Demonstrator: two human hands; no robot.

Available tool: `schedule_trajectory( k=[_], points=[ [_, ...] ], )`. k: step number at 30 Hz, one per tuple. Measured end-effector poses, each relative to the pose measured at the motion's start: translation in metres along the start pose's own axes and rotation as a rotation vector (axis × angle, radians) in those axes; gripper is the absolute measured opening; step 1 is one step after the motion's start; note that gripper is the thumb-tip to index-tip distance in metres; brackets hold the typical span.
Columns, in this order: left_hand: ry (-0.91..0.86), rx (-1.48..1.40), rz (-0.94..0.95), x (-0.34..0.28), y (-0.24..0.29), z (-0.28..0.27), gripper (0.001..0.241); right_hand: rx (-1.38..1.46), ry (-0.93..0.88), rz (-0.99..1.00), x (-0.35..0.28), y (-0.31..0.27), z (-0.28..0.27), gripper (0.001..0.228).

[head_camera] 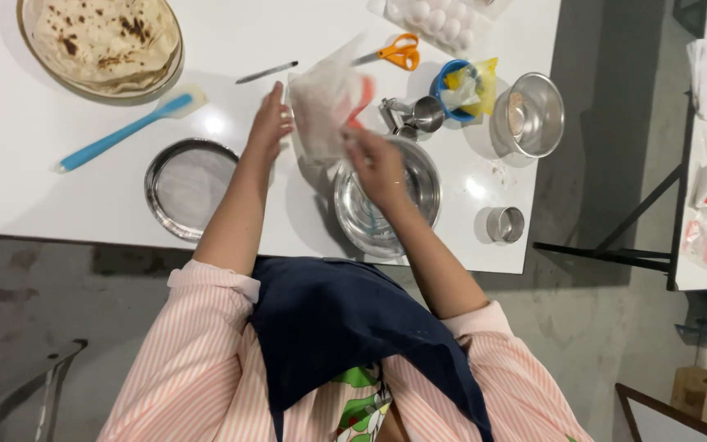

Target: Transferring flour into a bag, sifting grains, and cleaning the workstation.

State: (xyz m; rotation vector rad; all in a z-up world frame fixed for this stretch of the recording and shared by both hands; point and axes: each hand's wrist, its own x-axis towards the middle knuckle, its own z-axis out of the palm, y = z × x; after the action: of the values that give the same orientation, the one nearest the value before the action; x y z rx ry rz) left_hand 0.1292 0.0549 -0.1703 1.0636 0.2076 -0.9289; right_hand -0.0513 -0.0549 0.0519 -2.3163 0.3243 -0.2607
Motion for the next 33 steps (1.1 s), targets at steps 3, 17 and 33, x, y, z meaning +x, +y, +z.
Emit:
schedule_trajectory(
  k=[3,17,33],
  points=[
    [0.186,0.188,0.04,-0.022,0.009,-0.015,0.082,-0.088,-0.221,-0.059,-0.014,0.048,0.034,0.042],
    [0.416,1.212,0.768,-0.105,0.067,0.079,0.046,-0.115,0.094,0.078,0.059,0.131,0.034,0.019],
    [0.244,0.974,1.116,-0.171,0.074,0.091,0.038,0.059,0.061,0.115,-0.028,0.088,-0.057,0.036]
  ],
)
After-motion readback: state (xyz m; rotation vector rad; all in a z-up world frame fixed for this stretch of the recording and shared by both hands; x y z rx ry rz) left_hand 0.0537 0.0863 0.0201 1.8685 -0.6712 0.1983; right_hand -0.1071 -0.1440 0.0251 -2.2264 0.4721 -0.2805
